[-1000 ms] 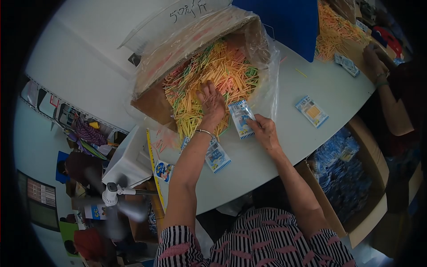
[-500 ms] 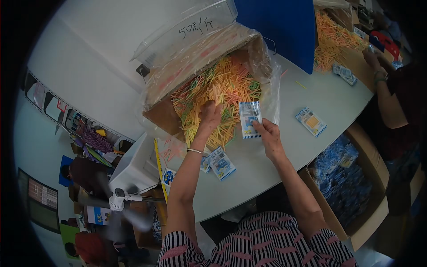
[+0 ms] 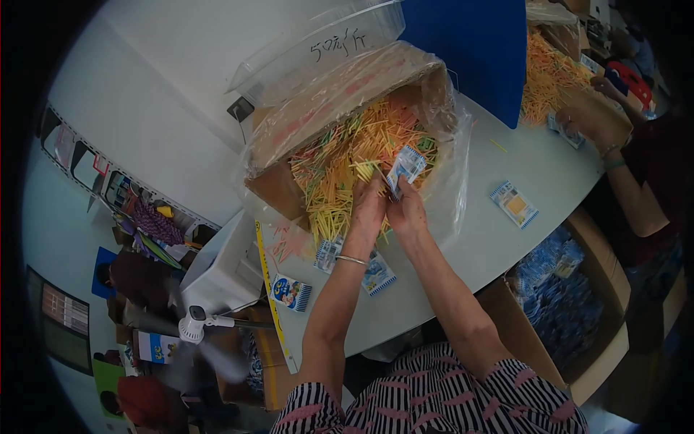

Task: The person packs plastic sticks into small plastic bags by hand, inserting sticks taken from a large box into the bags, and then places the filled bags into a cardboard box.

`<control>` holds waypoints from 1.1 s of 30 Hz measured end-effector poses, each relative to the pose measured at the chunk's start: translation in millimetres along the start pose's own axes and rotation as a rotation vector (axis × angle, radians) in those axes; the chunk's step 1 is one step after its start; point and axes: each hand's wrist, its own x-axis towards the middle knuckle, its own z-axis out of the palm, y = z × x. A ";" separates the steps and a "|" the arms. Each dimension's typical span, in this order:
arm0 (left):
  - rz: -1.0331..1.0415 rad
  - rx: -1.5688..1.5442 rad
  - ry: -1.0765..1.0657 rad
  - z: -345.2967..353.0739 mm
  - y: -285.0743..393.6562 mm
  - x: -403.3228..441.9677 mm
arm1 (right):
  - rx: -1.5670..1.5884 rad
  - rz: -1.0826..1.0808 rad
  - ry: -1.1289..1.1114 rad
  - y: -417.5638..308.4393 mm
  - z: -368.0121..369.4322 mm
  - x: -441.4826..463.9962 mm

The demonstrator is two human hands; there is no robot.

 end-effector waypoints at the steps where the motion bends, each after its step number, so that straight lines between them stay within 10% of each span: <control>1: 0.071 -0.023 -0.011 3.1 -3.3 -3.0 | 0.039 -0.019 -0.008 2.8 -0.5 4.3; 15: 0.195 -0.050 0.044 -11.1 -4.9 6.0 | -0.069 -0.069 -0.087 -2.8 7.9 2.6; 24: 0.280 0.468 0.069 -2.9 27.8 2.1 | -0.732 -0.156 -0.106 -53.8 12.2 -26.8; 33: 0.203 0.097 -0.256 19.5 80.8 -0.3 | -1.143 0.243 -0.215 -90.1 8.3 -41.3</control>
